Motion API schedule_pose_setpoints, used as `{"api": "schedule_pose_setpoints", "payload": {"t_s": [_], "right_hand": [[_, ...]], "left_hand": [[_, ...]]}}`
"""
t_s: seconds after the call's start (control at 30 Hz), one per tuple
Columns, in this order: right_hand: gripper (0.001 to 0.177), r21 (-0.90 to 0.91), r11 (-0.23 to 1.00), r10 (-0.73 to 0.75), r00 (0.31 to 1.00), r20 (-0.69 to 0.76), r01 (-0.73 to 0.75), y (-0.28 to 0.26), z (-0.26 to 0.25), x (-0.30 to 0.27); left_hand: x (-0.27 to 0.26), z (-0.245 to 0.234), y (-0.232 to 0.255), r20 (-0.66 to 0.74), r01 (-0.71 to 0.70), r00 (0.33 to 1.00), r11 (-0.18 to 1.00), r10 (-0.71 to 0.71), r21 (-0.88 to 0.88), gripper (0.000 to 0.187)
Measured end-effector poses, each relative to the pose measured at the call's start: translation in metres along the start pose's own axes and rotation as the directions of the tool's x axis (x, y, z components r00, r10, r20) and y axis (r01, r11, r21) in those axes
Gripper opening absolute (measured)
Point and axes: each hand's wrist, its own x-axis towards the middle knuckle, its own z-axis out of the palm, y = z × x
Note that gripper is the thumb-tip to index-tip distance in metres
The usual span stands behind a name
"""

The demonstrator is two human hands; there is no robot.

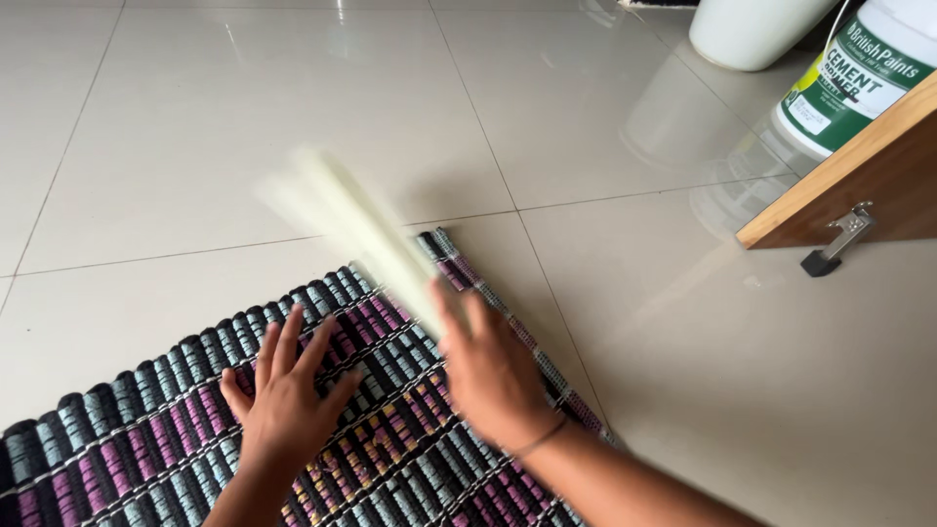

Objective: The person picks up and shakes floor mats by hand, then sweeps one mat using a small broom before shaking and folding it.

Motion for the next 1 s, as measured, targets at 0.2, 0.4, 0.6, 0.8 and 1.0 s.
{"api": "schedule_pose_setpoints", "payload": {"t_s": [0.2, 0.4, 0.6, 0.8, 1.0], "right_hand": [[0.078, -0.039, 0.976, -0.197, 0.943, 0.266, 0.215, -0.046, 0.02, -0.035], [0.077, -0.134, 0.989, -0.027, 0.962, 0.271, 0.066, -0.036, 0.019, 0.036], [0.068, 0.13, 0.991, -0.063, 0.972, 0.225, 0.034, -0.055, 0.022, 0.008], [0.074, -0.175, 0.973, -0.11, 0.973, 0.205, 0.147, -0.007, 0.03, 0.009], [0.082, -0.226, 0.974, 0.038, 0.998, 0.052, -0.025, 0.014, 0.007, 0.022]], "left_hand": [[-0.051, 0.013, 0.016, -0.114, -0.171, 0.975, 0.972, 0.191, 0.16, 0.091], [-0.018, 0.018, 0.026, -0.17, 0.008, 0.985, 0.995, 0.009, 0.1, 0.092], [-0.003, 0.008, 0.021, 0.096, 0.06, 0.991, 0.956, -0.091, 0.287, 0.089], [0.0, 0.01, 0.022, 0.07, 0.1, 0.99, 0.968, -0.119, 0.232, 0.091], [0.008, 0.02, 0.01, -0.098, 0.11, 0.99, 0.988, -0.099, 0.11, 0.094]]}}
